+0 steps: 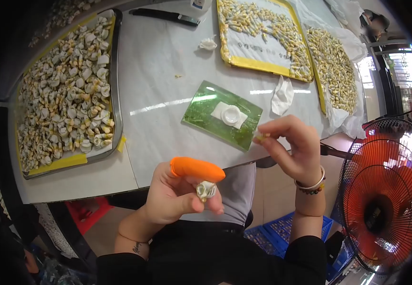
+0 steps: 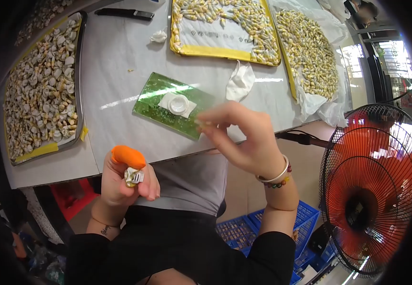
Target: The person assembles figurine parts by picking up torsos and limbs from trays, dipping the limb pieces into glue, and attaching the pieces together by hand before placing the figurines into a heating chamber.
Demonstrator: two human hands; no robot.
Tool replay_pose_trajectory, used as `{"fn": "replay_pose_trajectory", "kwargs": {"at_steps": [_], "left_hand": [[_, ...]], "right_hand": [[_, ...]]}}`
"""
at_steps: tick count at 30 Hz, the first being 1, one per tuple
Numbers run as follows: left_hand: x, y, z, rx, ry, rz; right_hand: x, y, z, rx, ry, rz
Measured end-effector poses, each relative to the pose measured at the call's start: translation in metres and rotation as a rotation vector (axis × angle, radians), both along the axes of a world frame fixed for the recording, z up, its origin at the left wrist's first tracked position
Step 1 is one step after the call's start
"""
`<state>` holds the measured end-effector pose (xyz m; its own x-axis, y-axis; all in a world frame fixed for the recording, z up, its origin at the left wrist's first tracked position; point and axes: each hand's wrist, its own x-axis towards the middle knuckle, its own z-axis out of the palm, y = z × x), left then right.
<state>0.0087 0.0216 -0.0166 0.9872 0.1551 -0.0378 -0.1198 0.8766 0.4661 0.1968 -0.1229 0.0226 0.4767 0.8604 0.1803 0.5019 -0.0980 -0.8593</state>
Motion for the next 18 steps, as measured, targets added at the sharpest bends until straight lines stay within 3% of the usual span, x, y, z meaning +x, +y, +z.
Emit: {"fn": "replay_pose_trajectory", "kwargs": {"at_steps": [4,6,8,11,13,18], "left_hand": [[-0.004,-0.001,-0.001,-0.004,-0.016,-0.016],[-0.002,-0.005,0.008,-0.034,0.009,0.005],[-0.001,-0.008,0.018,0.074,0.238,0.042],[-0.006,0.0,0.008,-0.03,0.043,-0.097],[-0.006,0.001,0.004,-0.035,0.034,-0.112],[0.0,-0.002,0.012,-0.103,0.069,-0.127]], "right_hand": [[0.007,0.01,0.003,-0.022,-0.19,0.007],[0.009,0.018,0.004,-0.015,-0.456,0.078],[0.006,0.024,0.001,-0.009,-0.471,0.068],[0.008,0.032,0.001,-0.006,-0.584,0.087],[0.011,0.035,-0.001,0.007,-0.706,0.138],[0.006,0.036,-0.002,-0.006,-0.703,0.157]]}}
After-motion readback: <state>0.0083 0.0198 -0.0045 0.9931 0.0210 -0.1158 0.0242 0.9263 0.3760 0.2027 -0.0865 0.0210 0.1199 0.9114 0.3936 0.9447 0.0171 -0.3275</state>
